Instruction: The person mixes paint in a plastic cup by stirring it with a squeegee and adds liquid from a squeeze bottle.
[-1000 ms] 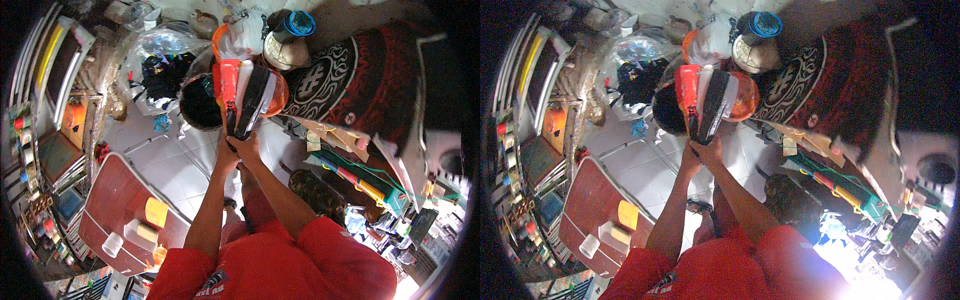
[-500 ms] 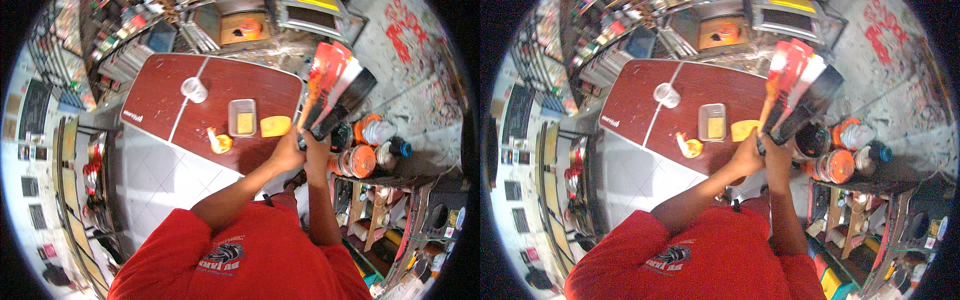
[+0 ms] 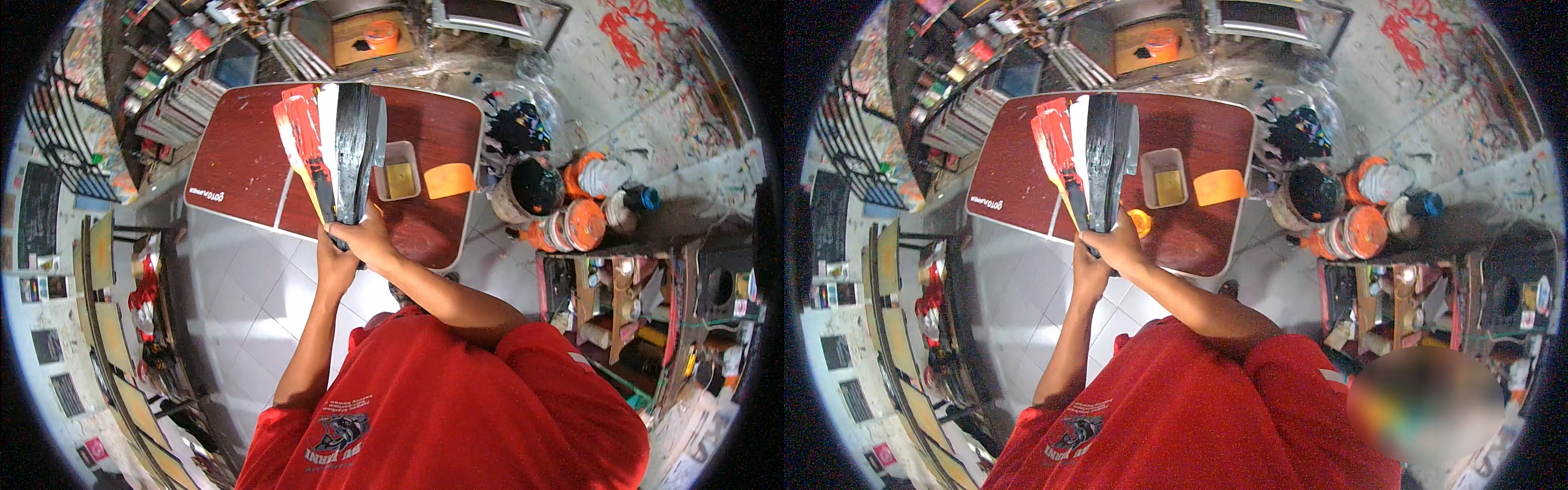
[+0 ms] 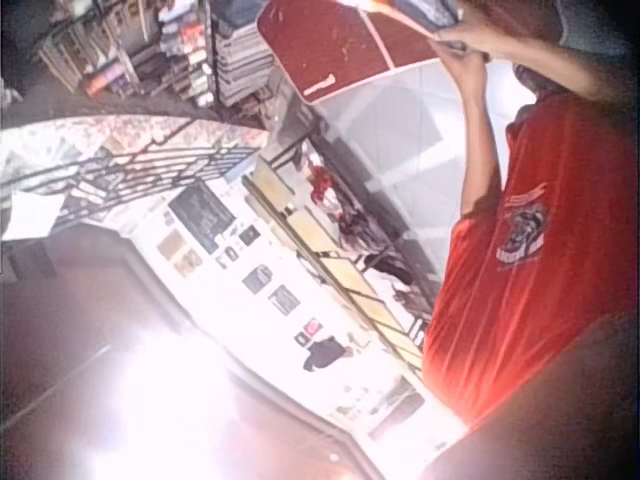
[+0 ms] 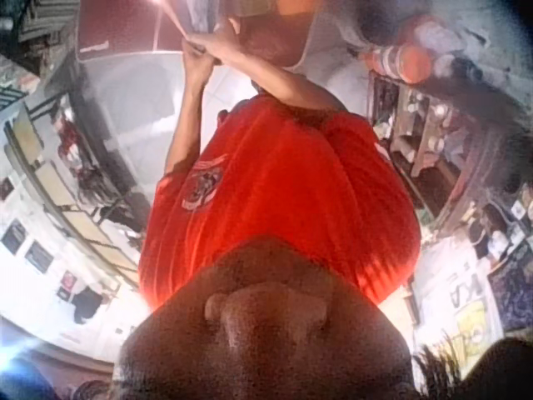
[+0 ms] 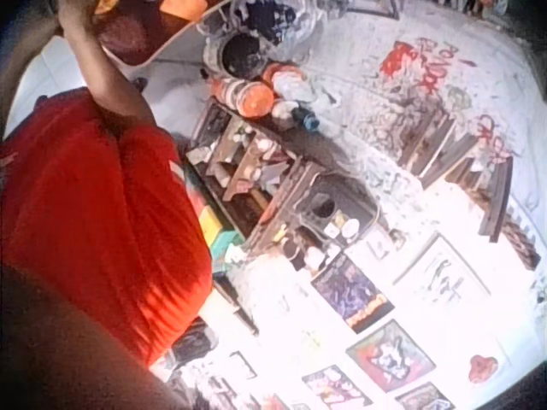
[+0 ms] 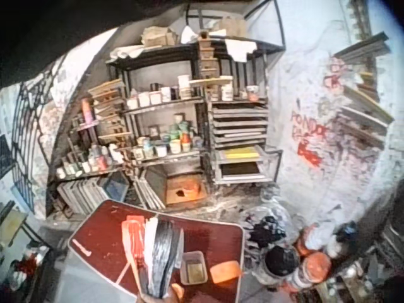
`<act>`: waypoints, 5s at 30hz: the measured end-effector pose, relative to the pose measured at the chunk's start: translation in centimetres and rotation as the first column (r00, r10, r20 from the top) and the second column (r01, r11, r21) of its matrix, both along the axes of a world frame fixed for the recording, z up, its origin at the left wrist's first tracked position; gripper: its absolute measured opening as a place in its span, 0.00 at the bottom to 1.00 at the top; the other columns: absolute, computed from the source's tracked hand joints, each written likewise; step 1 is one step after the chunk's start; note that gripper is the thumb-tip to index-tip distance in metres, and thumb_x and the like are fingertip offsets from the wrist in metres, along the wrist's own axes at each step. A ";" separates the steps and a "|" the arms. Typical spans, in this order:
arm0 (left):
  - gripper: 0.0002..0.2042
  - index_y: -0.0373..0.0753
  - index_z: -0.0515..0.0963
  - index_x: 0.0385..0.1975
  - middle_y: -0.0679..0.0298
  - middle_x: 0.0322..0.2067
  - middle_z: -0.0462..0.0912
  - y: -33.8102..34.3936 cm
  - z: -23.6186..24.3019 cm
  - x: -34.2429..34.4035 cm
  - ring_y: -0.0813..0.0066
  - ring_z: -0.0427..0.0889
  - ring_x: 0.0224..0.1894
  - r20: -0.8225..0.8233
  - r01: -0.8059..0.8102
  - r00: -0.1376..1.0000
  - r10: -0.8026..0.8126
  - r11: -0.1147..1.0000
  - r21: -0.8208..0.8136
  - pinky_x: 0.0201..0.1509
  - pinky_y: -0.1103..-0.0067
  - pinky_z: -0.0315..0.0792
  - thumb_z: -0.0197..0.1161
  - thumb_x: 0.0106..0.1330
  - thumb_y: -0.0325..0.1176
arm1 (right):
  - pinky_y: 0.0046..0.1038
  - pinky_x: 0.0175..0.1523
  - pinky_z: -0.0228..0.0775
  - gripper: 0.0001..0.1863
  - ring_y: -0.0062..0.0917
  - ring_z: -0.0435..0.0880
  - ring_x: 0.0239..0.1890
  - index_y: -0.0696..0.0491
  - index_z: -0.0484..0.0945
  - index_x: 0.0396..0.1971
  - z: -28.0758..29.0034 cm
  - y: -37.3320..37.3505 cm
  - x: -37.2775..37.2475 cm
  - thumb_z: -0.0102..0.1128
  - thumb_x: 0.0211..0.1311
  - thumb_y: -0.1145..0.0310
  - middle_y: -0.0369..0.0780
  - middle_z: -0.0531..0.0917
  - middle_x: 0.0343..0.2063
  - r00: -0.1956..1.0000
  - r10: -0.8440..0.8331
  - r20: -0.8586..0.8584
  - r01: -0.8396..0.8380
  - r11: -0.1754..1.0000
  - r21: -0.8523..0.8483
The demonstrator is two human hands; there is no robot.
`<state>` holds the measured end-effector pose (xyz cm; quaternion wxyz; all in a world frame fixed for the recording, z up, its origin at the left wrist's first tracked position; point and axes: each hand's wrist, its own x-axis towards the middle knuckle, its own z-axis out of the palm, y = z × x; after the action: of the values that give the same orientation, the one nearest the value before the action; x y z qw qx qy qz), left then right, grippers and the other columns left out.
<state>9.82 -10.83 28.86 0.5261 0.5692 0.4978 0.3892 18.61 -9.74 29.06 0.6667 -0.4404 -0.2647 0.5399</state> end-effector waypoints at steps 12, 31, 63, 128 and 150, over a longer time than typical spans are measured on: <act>0.21 0.32 0.66 0.42 0.56 0.33 0.76 -7.7 -7.2 25.5 0.68 0.77 0.38 0.034 0.654 0.746 -0.665 0.723 -0.223 0.43 0.72 0.70 0.60 0.46 0.25 | 0.26 0.38 0.71 0.25 0.24 0.79 0.34 0.60 0.69 0.44 -9.5 -14.8 24.6 0.65 0.42 0.71 0.39 0.79 0.34 0.829 -0.516 0.216 0.559 0.758 -0.335; 0.26 0.32 0.65 0.45 0.56 0.37 0.77 -16.4 -33.8 64.8 0.69 0.76 0.40 0.151 0.906 0.245 -0.958 0.171 -0.387 0.45 0.76 0.69 0.66 0.44 0.28 | 0.27 0.37 0.74 0.16 0.26 0.80 0.32 0.59 0.73 0.38 -35.3 -27.1 58.6 0.63 0.47 0.75 0.39 0.80 0.32 0.416 -0.906 -0.073 0.737 0.384 -0.557; 0.13 0.36 0.77 0.36 0.65 0.26 0.80 -14.6 -42.1 70.6 0.77 0.76 0.28 0.034 0.685 0.380 -0.924 0.257 -0.682 0.32 0.80 0.69 0.64 0.57 0.39 | 0.25 0.30 0.68 0.06 0.24 0.78 0.27 0.58 0.74 0.31 -42.0 -29.3 63.6 0.58 0.53 0.72 0.37 0.78 0.27 0.460 -0.886 -0.052 0.595 0.351 -0.723; 0.11 0.34 0.71 0.31 0.66 0.20 0.75 -11.2 -25.5 46.1 0.80 0.74 0.20 -0.030 0.410 0.706 -0.707 0.444 -0.797 0.23 0.83 0.69 0.63 0.55 0.33 | 0.42 0.60 0.56 0.57 0.47 0.62 0.58 0.61 0.40 0.61 -48.2 -29.6 63.6 0.66 0.41 0.45 0.56 0.58 0.57 0.538 -0.527 0.658 0.716 -0.126 -0.687; 0.16 0.35 0.72 0.36 0.68 0.24 0.75 -4.5 -3.8 32.1 0.82 0.74 0.26 0.042 0.399 0.860 -0.508 0.620 -0.675 0.29 0.85 0.69 0.66 0.51 0.34 | 0.50 0.64 0.44 0.33 0.32 0.51 0.65 0.50 0.56 0.62 -55.0 -42.5 59.1 0.52 0.57 0.58 0.40 0.57 0.63 -0.534 0.763 -0.365 0.791 0.297 -0.534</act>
<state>41.87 -15.31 25.04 0.7341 0.4795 0.4808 -0.0041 77.73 -52.25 -25.96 0.6253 0.6562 0.4224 0.0086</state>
